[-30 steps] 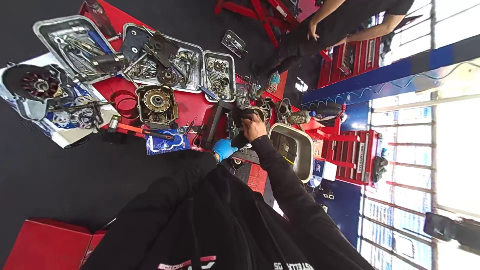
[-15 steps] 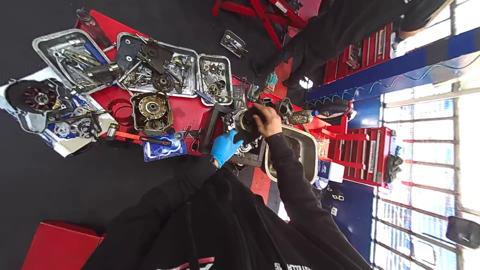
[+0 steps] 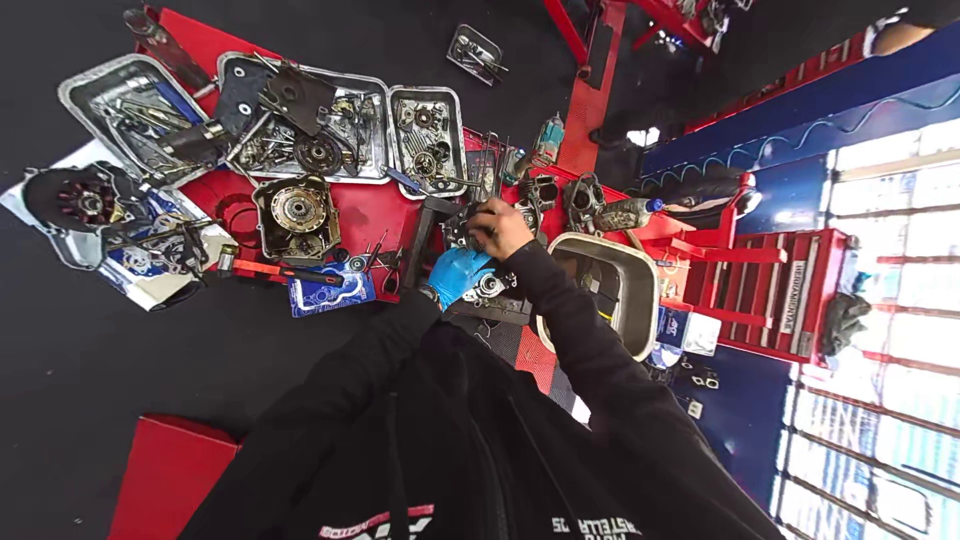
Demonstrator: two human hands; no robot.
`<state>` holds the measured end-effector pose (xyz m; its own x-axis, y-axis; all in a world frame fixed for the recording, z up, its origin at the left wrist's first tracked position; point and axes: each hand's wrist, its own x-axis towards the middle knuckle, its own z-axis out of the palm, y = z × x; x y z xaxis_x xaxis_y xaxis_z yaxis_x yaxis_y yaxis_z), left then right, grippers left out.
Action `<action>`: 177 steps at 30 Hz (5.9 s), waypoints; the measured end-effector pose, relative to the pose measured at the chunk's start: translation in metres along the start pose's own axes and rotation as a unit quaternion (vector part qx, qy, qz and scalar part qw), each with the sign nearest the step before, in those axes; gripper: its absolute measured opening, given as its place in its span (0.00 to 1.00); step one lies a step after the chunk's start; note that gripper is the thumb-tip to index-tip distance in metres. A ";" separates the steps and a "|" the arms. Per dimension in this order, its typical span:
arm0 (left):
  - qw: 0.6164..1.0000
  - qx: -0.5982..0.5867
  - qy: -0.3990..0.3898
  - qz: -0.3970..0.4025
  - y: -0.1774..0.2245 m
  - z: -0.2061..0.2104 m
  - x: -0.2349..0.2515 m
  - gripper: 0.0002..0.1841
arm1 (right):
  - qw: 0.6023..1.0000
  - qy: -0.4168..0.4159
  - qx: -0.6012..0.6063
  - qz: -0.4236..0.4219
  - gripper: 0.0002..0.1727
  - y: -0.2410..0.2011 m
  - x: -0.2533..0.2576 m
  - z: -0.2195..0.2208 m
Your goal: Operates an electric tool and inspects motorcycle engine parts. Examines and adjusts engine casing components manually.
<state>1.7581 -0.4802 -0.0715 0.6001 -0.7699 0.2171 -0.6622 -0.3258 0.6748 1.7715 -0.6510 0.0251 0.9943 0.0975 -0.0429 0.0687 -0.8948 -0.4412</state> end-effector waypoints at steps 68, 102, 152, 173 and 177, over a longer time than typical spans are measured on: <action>0.920 -0.320 -0.055 -0.219 -0.002 -0.078 -0.057 0.27 | 0.901 0.100 0.335 0.255 0.18 -0.080 -0.116 0.045; 0.928 0.049 -0.173 -0.326 -0.122 -0.096 -0.089 0.34 | 0.764 0.057 0.111 0.633 0.21 0.014 -0.247 0.165; 0.844 -0.335 -0.091 -0.410 0.008 -0.108 -0.172 0.11 | 0.900 -0.093 0.391 0.171 0.11 -0.129 -0.124 0.144; 0.730 -0.324 0.130 -0.587 -0.185 -0.242 -0.289 0.10 | 0.877 -0.404 -0.129 0.227 0.32 -0.136 0.131 0.308; 0.712 -0.350 0.130 -0.595 -0.197 -0.232 -0.296 0.10 | 0.857 -0.430 -0.172 0.223 0.20 -0.137 0.138 0.310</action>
<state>1.8149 -0.0605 -0.1052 0.6729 -0.0200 -0.7395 0.7148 -0.2397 0.6569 1.8737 -0.3801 -0.1978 0.5094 -0.1353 -0.8498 -0.1360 -0.9878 0.0758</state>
